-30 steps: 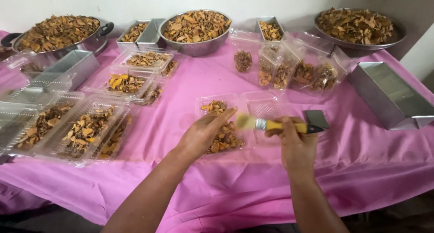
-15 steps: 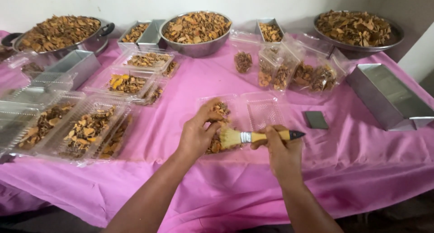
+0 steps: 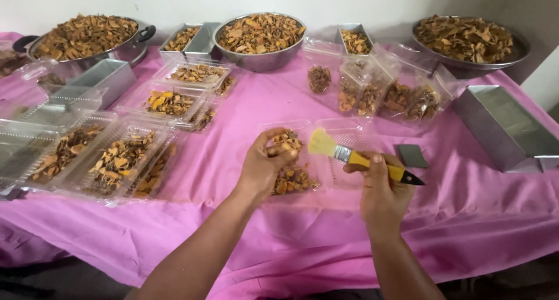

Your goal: The person uses a small brush to sweep dried fruit pieces into a clear plastic container on a pink tablecloth. They then pick up a small plastic bag, open it, and transfer the contents into the bag. The workspace includes multiple filled containers and large bowls of dried fruit.

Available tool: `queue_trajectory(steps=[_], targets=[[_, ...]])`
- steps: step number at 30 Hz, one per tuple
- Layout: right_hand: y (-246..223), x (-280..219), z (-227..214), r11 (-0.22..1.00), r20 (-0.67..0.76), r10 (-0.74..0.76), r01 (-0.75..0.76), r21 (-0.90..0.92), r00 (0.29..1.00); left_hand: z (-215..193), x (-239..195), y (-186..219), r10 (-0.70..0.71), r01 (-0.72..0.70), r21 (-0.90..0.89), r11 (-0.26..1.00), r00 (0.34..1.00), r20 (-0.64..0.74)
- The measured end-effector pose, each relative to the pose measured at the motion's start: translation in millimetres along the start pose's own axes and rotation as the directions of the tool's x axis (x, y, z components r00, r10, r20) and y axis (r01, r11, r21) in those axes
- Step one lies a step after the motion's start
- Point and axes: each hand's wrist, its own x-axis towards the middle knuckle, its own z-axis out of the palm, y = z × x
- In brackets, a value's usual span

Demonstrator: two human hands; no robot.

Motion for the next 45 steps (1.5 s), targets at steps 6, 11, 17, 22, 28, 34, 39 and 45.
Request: queue_trajectory(steps=[6, 11, 17, 22, 28, 34, 39, 45], targets=[[-8, -16, -6, 0.927, 0.171, 0.216, -0.147, -0.344, 0.961, 14, -6, 14, -0.237, 0.221, -0.109, 0.969, 0.958, -0.162], [17, -17, -9, 0.97, -0.089, 0.182, -0.194, -0.147, 0.979, 11, -1, -10, -0.272, 0.226, -0.281, 0.933, 0.953, -0.136], [14, -24, -19, 0.941, -0.025, 0.277, -0.277, -0.195, 0.96, 13, -8, 8, -0.362, 0.304, -0.292, 0.907, 0.917, -0.168], [14, -15, -18, 0.96, 0.164, 0.219, -0.243, 0.139, 0.962, 20, -18, 33, -0.324, 0.291, -0.23, 0.929, 0.939, -0.116], [0, -21, -34, 0.963, 0.11, 0.197, -0.172, -0.208, 0.974, 9, 7, 74, -0.161, 0.206, 0.52, 0.829, 0.978, -0.131], [3, -6, -58, 0.984, 0.072, 0.122, -0.111, -0.143, 0.99, -18, 101, 16, 0.129, -0.242, 0.878, 0.413, 0.97, 0.207], [-1, -2, -67, 0.992, 0.128, 0.083, -0.07, -0.104, 0.988, 1, 116, 11, -0.071, -0.245, 0.967, 0.065, 0.966, 0.25], [-5, -6, -64, 0.993, 0.154, 0.062, -0.046, -0.106, 0.986, 19, 101, 29, -0.217, -0.329, 0.878, -0.348, 0.939, 0.266]])
